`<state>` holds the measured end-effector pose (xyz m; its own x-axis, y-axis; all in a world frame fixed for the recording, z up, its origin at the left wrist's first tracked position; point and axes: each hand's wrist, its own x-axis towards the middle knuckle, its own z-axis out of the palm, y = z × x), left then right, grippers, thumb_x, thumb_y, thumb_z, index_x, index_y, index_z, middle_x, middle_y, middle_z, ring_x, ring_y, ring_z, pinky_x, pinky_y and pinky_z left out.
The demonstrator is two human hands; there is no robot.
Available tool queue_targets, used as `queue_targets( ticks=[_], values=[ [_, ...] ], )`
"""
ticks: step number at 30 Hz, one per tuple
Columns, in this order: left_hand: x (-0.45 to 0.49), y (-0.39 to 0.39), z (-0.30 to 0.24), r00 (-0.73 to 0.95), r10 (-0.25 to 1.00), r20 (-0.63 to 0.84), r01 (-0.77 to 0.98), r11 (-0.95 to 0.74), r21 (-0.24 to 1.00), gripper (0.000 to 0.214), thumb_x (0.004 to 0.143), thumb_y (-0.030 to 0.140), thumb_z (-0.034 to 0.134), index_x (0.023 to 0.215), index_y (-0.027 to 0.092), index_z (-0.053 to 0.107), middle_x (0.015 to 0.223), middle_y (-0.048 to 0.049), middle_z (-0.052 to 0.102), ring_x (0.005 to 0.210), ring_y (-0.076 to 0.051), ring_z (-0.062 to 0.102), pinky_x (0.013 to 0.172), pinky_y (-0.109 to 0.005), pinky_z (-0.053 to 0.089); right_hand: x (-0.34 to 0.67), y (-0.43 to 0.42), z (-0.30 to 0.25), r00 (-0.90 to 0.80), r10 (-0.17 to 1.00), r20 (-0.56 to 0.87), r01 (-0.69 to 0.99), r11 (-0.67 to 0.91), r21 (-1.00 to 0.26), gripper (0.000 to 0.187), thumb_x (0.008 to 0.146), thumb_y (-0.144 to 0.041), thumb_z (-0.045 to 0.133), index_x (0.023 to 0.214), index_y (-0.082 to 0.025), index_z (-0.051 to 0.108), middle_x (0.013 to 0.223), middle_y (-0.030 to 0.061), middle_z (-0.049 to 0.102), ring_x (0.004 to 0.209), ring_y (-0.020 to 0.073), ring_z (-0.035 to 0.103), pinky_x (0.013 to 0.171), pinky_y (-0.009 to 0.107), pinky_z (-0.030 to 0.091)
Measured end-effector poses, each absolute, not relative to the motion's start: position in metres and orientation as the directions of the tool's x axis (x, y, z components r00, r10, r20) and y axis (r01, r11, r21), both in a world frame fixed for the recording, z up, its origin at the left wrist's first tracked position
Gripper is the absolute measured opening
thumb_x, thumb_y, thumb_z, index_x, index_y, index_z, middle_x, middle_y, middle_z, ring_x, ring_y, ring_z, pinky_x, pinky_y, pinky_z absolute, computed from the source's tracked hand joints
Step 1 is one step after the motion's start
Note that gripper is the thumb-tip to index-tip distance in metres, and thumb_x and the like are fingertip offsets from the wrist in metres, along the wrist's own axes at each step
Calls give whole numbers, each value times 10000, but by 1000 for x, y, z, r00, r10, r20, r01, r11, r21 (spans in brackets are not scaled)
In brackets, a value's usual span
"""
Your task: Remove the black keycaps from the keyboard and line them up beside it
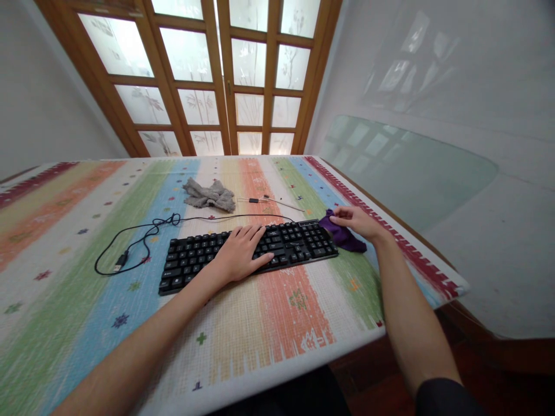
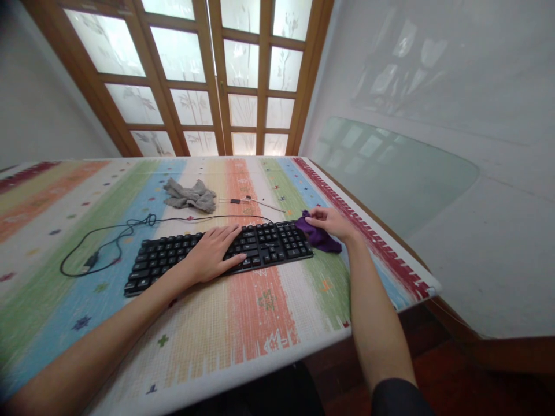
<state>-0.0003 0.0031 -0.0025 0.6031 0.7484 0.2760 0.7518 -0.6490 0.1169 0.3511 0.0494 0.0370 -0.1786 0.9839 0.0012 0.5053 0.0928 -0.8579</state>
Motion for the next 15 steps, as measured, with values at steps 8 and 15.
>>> queue_targets(
  ticks=[8, 15],
  values=[
    [-1, 2, 0, 606, 740, 292, 742, -658, 126, 698, 936, 632, 344, 1448, 160, 375, 1475, -160, 452, 1331, -314, 432, 1114, -488, 308, 344, 42, 42, -390, 902, -184, 606, 101, -789, 505, 568, -622, 772, 761, -176, 637, 708, 15, 621, 658, 157, 533, 614, 288, 384],
    [-2, 2, 1, 605, 746, 279, 747, -653, 126, 703, 936, 632, 338, 1448, 150, 379, 1476, -159, 452, 1330, -313, 432, 1118, -484, 304, 342, 50, 30, -395, 895, -208, 693, 142, -707, 500, 541, -558, 811, 600, -198, 469, 562, -50, 439, 562, 115, 402, 549, 268, 290]
  ],
)
